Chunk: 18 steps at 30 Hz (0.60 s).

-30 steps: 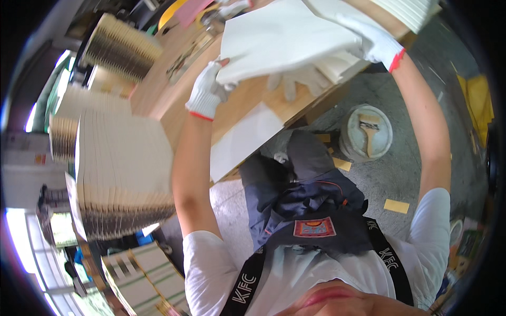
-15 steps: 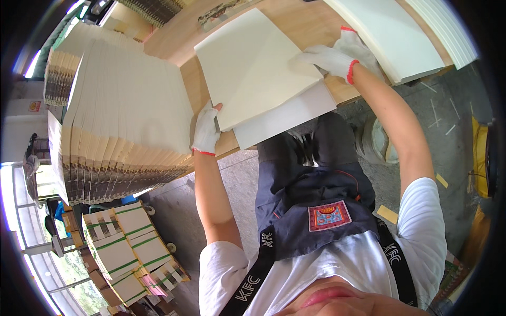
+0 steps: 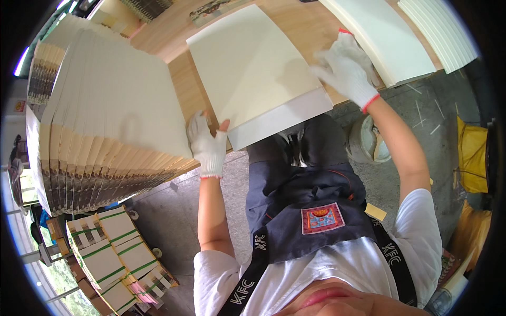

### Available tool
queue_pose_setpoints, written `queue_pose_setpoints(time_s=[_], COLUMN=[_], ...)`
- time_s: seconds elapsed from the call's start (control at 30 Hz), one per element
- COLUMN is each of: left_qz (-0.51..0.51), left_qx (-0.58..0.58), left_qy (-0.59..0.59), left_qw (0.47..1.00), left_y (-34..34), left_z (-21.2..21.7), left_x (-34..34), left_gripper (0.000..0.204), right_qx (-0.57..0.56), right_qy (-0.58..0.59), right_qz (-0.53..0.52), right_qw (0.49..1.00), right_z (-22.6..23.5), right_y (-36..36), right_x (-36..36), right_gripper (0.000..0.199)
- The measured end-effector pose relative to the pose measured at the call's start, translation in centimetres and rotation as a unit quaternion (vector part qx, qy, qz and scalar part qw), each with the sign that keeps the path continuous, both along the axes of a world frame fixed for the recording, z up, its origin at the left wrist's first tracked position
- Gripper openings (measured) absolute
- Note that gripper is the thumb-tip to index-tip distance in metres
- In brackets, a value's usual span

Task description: The person repeatedly picks up a stack of white books from a table, aligns them, and places them onto a larger stack on the left side. They continue this process, handling the books with gloved hands and occasionally adjusting the alignment of the stacks.

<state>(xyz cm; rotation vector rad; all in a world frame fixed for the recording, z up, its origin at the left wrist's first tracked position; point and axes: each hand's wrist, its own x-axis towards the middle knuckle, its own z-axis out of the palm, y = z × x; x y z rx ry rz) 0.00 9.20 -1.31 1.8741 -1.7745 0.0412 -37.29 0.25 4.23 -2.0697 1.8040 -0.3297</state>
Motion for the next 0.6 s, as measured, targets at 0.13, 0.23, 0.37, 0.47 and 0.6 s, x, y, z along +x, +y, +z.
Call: queue_pose_setpoints(time_s=[0.13,0.23,0.37,0.47,0.6], left_qz=[-0.063,-0.079,-0.091,-0.101,-0.1], left_qx=[0.012,0.036,0.055,0.061,0.063], left_qy=[-0.025,-0.018,-0.024,-0.044,-0.07], left_qw=[0.998,0.996,0.994,0.992,0.99], left_y=[1.5,1.6,1.5,1.5,1.3], left_z=[-0.1,0.0,0.1,0.2,0.1], left_x=[-0.6,-0.5,-0.2,0.0,-0.1], left_gripper=[0.065,0.065,0.067,0.068,0.071], right_qx=[-0.068,-0.095,-0.125,-0.106,-0.149], right_qy=[0.1,0.082,0.054,0.062,0.075], right_qz=[0.055,0.04,0.034,0.048,0.04], right_qw=[0.991,0.991,0.99,0.991,0.985], right_z=[-2.5,-3.9,-3.9,-3.7,-4.5], right_y=[4.2,5.1,5.1,5.0,5.1], right_x=[-0.1,0.6,1.0,1.0,0.8], right_gripper=[0.088,0.093,0.098,0.098,0.101])
